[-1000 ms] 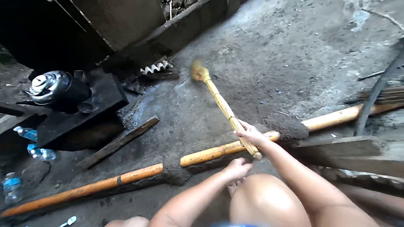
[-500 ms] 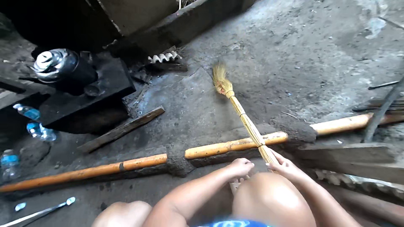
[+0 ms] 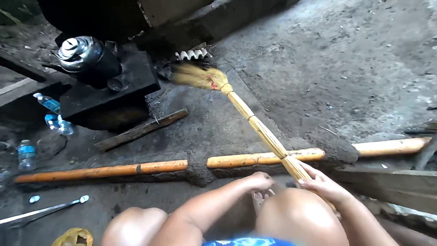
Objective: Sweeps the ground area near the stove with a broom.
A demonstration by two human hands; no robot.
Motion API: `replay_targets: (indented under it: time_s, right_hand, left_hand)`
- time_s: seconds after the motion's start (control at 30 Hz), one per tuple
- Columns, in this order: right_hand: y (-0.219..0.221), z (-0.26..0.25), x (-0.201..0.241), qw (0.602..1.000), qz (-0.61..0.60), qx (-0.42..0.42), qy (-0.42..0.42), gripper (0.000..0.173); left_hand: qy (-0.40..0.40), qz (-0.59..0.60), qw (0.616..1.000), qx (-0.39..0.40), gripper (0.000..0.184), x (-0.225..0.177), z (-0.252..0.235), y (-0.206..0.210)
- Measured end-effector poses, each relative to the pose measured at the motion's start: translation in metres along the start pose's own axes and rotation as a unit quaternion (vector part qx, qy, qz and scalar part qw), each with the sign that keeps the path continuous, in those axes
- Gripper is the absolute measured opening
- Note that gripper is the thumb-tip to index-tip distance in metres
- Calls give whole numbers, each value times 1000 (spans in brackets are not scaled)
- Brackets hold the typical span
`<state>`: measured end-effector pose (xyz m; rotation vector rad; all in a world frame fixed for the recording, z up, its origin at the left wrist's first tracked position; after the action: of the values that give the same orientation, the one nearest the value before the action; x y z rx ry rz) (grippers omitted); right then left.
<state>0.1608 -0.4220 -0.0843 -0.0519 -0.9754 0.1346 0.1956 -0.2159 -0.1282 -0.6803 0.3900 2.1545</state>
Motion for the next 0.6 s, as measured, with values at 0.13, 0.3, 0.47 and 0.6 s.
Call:
replay_targets:
  time_s: [0.13, 0.3, 0.47, 0.6]
  right_hand:
    - [-24, 43, -19, 995, 19, -53, 83, 95]
    - [-4, 32, -19, 993, 44, 16, 108, 75]
    - [15, -24, 8, 999, 6, 34, 0, 82]
    - [4, -55, 45, 997, -52, -54, -35, 67]
  left_hand:
    - [1, -25, 999, 24, 46, 0, -3, 6]
    - [15, -77, 996, 46, 46, -5, -6, 13]
    - [22, -67, 997, 26, 44, -7, 2, 2]
    - [0, -37, 999, -6, 45, -4, 4, -12]
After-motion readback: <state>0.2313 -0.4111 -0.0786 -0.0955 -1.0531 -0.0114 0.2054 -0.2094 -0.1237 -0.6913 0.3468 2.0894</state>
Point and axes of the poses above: each hand's wrist, its own z-axis away from the middle knuckle, its own y-axis out of the palm, x = y × z, the point moved 2 cm from there along -z, towards the middle knuckle, and after that the axes turned 10 degrees about -x, right-handed, at the moved point
